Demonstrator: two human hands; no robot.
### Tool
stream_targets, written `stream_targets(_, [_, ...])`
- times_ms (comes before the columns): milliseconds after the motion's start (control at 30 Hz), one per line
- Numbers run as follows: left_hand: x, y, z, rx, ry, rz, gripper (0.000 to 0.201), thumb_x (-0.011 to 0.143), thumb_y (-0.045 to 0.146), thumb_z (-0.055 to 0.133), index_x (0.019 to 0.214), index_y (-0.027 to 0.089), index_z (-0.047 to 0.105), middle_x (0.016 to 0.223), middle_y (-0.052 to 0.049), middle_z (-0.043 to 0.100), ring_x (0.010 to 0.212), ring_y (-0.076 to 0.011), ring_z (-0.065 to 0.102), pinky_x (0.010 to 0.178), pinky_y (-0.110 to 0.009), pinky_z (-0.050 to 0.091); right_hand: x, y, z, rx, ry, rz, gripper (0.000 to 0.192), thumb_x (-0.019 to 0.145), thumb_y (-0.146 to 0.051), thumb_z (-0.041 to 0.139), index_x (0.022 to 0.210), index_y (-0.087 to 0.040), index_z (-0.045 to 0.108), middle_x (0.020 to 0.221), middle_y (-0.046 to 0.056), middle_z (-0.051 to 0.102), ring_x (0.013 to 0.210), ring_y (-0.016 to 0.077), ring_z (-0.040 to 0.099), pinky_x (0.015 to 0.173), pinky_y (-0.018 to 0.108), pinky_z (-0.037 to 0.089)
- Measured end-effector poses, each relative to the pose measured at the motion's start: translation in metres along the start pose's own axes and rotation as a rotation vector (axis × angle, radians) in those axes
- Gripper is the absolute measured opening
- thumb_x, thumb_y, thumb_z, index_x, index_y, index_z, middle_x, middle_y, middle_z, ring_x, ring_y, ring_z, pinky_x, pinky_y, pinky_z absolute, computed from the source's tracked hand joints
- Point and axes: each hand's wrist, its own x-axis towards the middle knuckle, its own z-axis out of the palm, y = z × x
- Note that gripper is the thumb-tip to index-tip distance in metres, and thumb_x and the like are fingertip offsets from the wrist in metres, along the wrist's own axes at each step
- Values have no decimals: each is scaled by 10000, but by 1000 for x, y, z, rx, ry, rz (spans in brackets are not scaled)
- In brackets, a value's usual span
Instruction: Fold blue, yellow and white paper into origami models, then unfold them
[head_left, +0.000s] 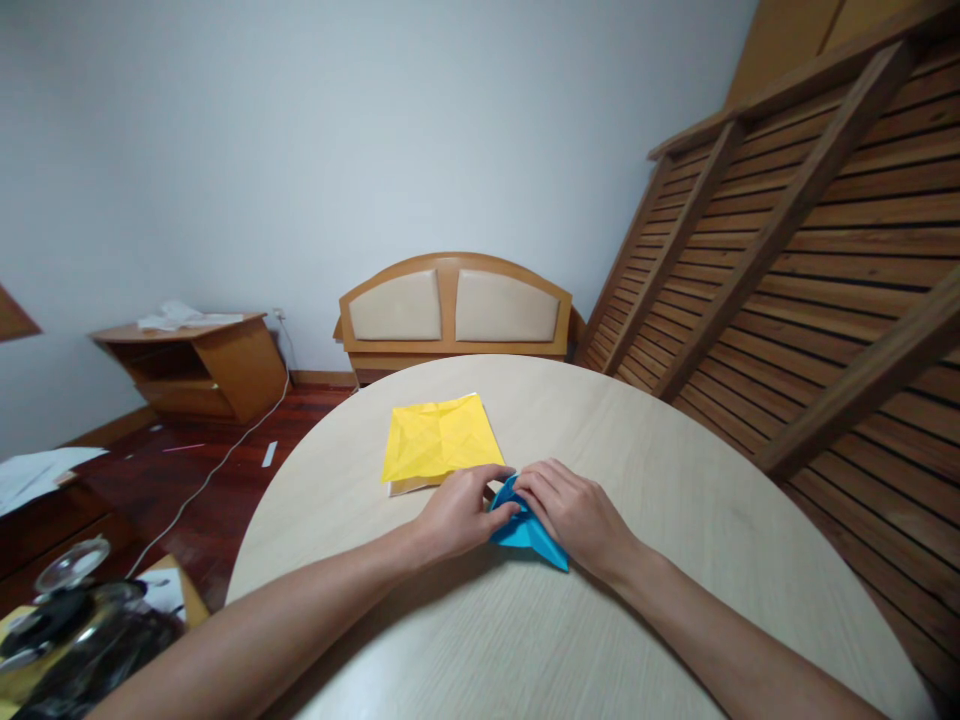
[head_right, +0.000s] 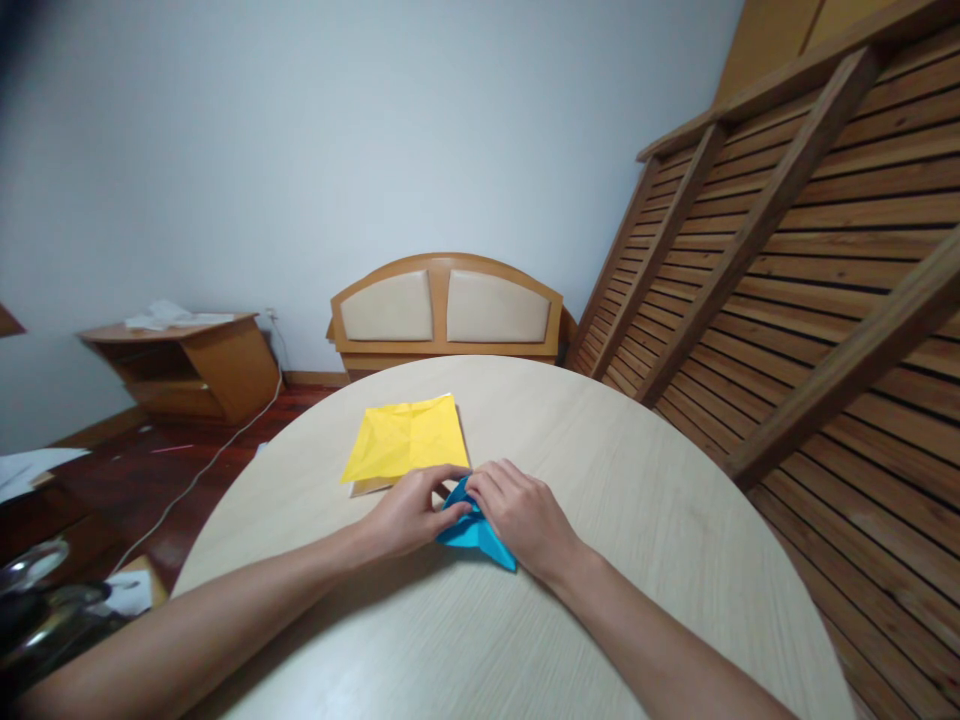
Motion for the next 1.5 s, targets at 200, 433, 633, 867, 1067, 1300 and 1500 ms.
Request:
stream_targets(200, [-1,-1,0,5,-21,11,379,860,335,646,1214,200,656,1057,-72,744,810,-207,696,727,-305,526,1,1,1,42,3,43,153,1002,-174,454,938,-177,593,885,68,673,846,209,656,730,326,535])
stream_targets(433, [-7,10,-8,148,-46,194,619,797,467,709,1350,227,571,1373,-113,600,1157,-310,624,992,-426,478,-2,5,1,214,-25,212,218,1044,-276,364,1004,-195,563,915,56,716,800,201,711,693,315,541])
stream_targets(633, [-6,9,-2,87,-37,173,281,925,247,539,1171,240,676,1130,-75,725,989,-227,678,887,-343,502,0,4,-4,277,41,220,224,1030,-289,380,973,-207,580,879,53,721,801,200,706,719,319,543])
stream_targets(867, [1,-1,2,24,54,39,251,926,245,508,806,181,719,754,-37,715,645,-166,612,622,-267,436,-3,2,-4,393,119,252,418,925,-333,600,1309,-207,495,1154,113,674,980,237,668,864,403,559])
stream_targets(1067, [6,-8,0,-155,157,-59,322,942,338,496,733,171,675,702,-23,667,618,-153,549,556,-258,394,-6,7,4,593,49,389,531,912,-231,589,1410,-240,404,1120,93,699,1031,226,682,905,424,557])
stream_targets(1300, [9,-9,-3,-215,268,-37,185,936,315,507,905,162,607,733,-24,618,626,-135,523,542,-237,396,-1,7,2,886,76,580,316,968,-352,496,1250,-211,529,1087,111,735,941,226,724,748,359,600])
stream_targets(1500, [9,-11,-4,-182,298,-44,108,926,244,504,982,170,559,655,22,539,571,-120,490,509,-221,374,-1,9,2,923,147,594,175,973,-363,480,1081,-231,516,1111,95,715,1014,229,693,797,379,588])
